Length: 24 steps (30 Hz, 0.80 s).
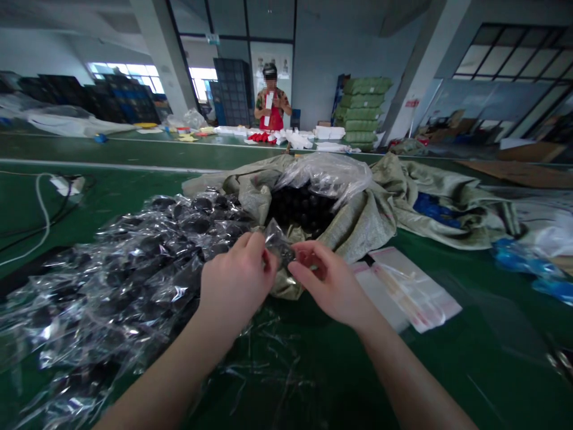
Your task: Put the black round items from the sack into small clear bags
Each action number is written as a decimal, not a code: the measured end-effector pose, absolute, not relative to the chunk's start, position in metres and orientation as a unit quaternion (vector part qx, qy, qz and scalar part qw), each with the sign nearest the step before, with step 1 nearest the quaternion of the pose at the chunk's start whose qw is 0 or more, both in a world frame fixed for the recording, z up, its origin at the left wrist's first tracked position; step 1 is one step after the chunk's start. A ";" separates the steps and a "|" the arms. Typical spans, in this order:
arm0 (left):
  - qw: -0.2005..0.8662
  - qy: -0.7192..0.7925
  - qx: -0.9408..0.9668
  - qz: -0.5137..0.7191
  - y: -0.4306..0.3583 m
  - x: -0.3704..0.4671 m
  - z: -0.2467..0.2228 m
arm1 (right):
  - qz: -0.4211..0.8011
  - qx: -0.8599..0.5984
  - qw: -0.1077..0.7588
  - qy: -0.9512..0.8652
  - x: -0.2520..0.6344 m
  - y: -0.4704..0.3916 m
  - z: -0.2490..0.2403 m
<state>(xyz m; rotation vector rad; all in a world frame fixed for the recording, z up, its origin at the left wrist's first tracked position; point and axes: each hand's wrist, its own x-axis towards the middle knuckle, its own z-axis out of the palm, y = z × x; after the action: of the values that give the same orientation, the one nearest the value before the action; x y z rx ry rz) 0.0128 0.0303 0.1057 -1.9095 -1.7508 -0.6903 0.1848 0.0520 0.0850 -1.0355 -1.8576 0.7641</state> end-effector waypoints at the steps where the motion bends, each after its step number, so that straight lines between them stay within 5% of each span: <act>1: 0.224 -0.650 -0.686 -0.238 0.037 0.009 0.104 | 0.338 -0.404 0.414 -0.742 0.187 0.061 0.078; 4: 0.195 -0.675 -0.681 -0.206 0.053 0.000 0.099 | 0.222 -0.470 0.391 -0.760 0.188 0.091 0.054; 8: 0.153 -0.688 -0.692 -0.157 0.061 0.000 0.094 | 0.038 -0.429 0.203 -0.879 0.177 0.126 0.033; 13: 0.115 -0.684 -0.708 -0.132 0.060 0.005 0.093 | -0.002 -0.409 0.048 -0.911 0.168 0.139 0.033; 19: 0.099 -0.678 -0.715 -0.137 0.063 0.006 0.088 | 0.022 -0.437 0.184 -0.880 0.185 0.137 0.029; 24: 0.098 -0.668 -0.724 -0.141 0.063 0.012 0.082 | 0.162 -0.466 0.471 -0.731 0.185 0.108 0.052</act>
<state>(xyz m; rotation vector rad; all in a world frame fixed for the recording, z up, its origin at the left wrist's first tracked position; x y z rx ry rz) 0.0118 0.0628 0.0823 -2.1431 -1.9769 -0.4166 0.1847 0.1084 0.0521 -1.1418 -1.7907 0.3979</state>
